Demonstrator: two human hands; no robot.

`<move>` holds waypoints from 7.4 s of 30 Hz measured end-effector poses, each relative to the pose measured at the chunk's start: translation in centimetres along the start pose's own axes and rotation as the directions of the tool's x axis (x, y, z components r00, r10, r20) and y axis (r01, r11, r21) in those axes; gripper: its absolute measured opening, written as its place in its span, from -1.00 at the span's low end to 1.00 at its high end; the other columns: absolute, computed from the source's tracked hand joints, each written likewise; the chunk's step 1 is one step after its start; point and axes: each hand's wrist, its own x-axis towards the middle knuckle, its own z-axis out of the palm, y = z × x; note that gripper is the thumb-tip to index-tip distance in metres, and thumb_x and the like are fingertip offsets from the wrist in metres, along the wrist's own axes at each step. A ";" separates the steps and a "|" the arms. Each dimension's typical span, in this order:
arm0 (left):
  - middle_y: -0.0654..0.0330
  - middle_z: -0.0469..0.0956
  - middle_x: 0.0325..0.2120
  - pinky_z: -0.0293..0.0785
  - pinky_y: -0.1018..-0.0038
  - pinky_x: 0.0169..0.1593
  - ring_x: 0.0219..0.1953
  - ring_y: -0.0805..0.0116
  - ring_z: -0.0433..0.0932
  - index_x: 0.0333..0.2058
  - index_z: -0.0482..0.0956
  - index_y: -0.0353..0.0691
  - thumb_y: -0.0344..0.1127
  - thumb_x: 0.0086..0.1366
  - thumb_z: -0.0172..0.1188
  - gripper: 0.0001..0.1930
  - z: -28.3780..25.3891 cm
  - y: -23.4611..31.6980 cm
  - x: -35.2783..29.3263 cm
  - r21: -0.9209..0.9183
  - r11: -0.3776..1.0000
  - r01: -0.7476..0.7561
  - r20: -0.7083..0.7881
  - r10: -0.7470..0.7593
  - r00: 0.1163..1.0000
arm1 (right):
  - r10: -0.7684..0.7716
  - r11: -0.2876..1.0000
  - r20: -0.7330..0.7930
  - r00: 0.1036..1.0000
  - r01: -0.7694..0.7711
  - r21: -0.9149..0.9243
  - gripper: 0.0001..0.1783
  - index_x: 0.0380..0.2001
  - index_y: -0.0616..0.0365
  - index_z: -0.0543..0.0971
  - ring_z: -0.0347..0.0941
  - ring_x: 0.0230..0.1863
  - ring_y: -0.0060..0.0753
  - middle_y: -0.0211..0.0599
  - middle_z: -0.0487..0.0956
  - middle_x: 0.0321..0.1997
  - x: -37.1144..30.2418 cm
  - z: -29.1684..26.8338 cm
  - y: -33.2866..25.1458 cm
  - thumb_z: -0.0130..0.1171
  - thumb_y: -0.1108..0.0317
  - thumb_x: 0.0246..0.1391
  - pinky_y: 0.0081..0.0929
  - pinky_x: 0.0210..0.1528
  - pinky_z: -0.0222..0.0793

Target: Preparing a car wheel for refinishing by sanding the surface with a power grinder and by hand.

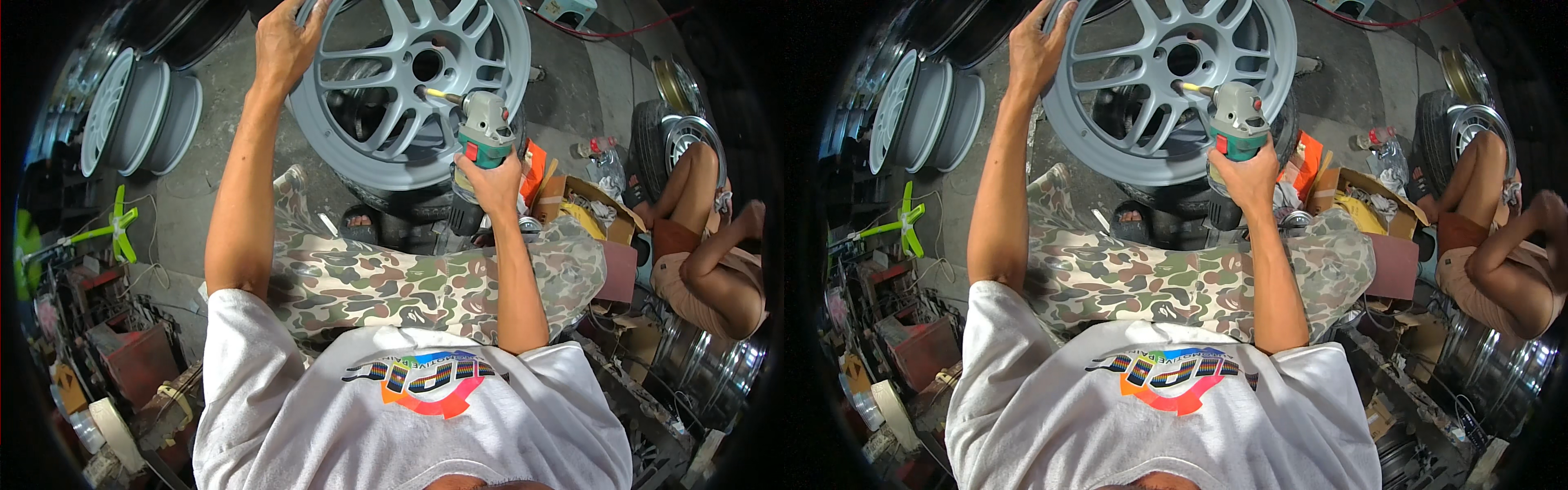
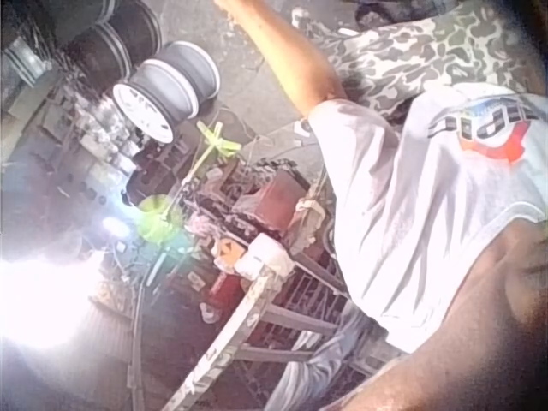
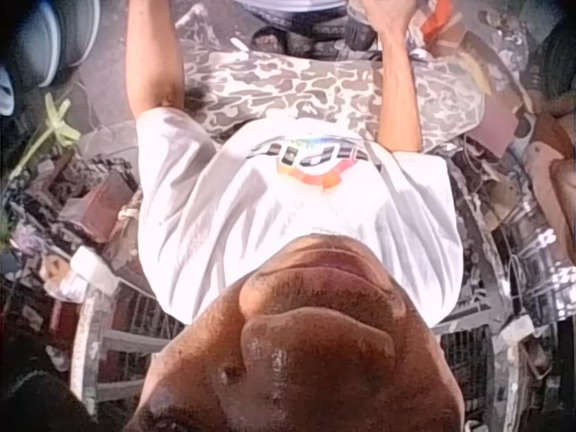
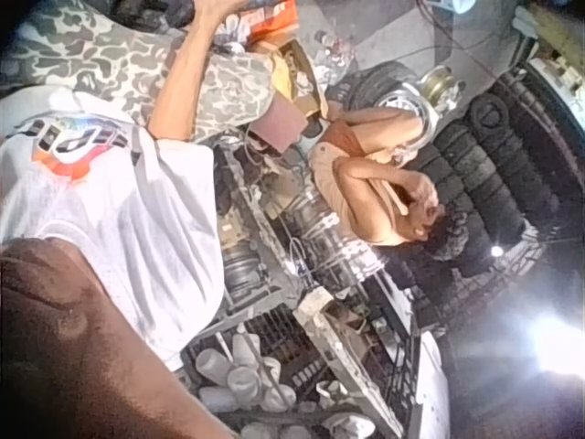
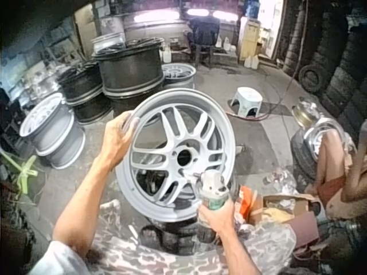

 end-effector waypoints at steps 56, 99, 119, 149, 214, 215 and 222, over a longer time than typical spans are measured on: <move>-0.11 0.70 -0.19 0.56 0.32 -0.02 -0.11 0.11 0.72 -0.01 0.63 -0.35 -0.34 0.43 0.21 -0.74 0.3 -0.3 -0.1 -0.031 1.000 -0.004 -0.008 0.003 1.000 | -0.063 0.990 -0.043 0.997 0.057 -0.125 -0.24 0.03 0.35 0.51 0.65 -0.08 -0.13 -0.03 0.69 -0.09 -0.3 0.1 -1.7 0.56 0.22 -0.27 -0.26 0.06 0.51; 0.10 0.72 -0.24 0.49 0.55 -0.07 -0.19 0.51 0.59 0.08 0.66 -0.32 -0.06 0.44 0.28 -0.56 -0.1 -3.8 0.1 0.027 0.988 0.154 0.024 -0.155 0.988 | -0.141 0.990 -0.208 0.968 0.133 -0.050 -0.06 0.22 0.25 0.32 0.64 -0.06 -0.06 0.02 0.65 -0.02 -1.2 -0.5 -2.2 0.56 0.22 -0.22 -0.20 0.06 0.52; -0.01 0.74 -0.30 0.53 0.48 -0.19 -0.36 0.48 0.61 0.06 0.67 -0.31 -0.06 0.41 0.31 -0.55 1.0 -3.8 -0.4 0.010 1.000 0.021 -0.039 -0.020 0.999 | -0.129 0.991 -0.107 0.986 0.126 -0.034 -0.02 0.28 0.26 0.17 0.65 -0.04 0.20 0.20 0.62 -0.04 -1.5 1.6 -3.8 0.49 0.37 -0.18 -0.09 0.04 0.53; -0.02 0.72 -0.22 0.53 0.42 -0.03 -0.17 0.39 0.65 0.01 0.65 -0.34 -0.32 0.45 0.19 -0.73 1.0 1.0 -0.3 -0.076 0.993 0.088 0.037 -0.085 0.996 | -0.127 0.985 -0.097 0.987 0.115 -0.129 -0.04 0.27 0.21 0.22 0.65 0.00 0.14 0.18 0.64 -0.02 -1.2 0.6 -3.9 0.51 0.34 -0.20 -0.12 0.08 0.52; 0.07 0.74 -0.17 0.57 0.50 -0.09 -0.16 0.42 0.67 0.11 0.66 -0.28 -0.10 0.43 0.31 -0.57 1.9 -0.1 -1.6 0.008 1.000 -0.006 -0.002 0.006 1.000 | -0.141 0.990 -0.122 0.982 0.140 -0.021 -0.02 0.24 0.21 0.24 0.64 0.00 0.08 0.12 0.64 -0.03 1.1 0.2 -4.9 0.53 0.27 -0.25 -0.14 0.12 0.50; 0.07 0.74 -0.17 0.57 0.50 -0.08 -0.15 0.42 0.67 0.11 0.66 -0.28 -0.11 0.43 0.31 -0.57 1.9 0.2 -1.6 -0.018 0.999 0.026 0.007 -0.026 1.000 | -0.142 0.990 -0.122 0.982 0.140 -0.021 -0.02 0.24 0.21 0.24 0.64 0.00 0.08 0.12 0.64 -0.03 1.1 0.2 -4.7 0.53 0.27 -0.25 -0.14 0.12 0.50; 0.08 0.75 -0.33 0.54 0.47 -0.24 -0.37 0.48 0.64 0.05 0.70 -0.24 -0.16 0.39 0.33 -0.64 2.4 -1.2 -1.2 -0.036 0.996 -0.085 -0.093 0.081 0.992 | -0.152 0.988 -0.142 0.978 0.146 -0.049 -0.04 0.24 0.22 0.26 0.64 0.00 0.11 0.13 0.64 0.00 1.2 -0.2 -5.2 0.52 0.26 -0.25 -0.14 0.11 0.51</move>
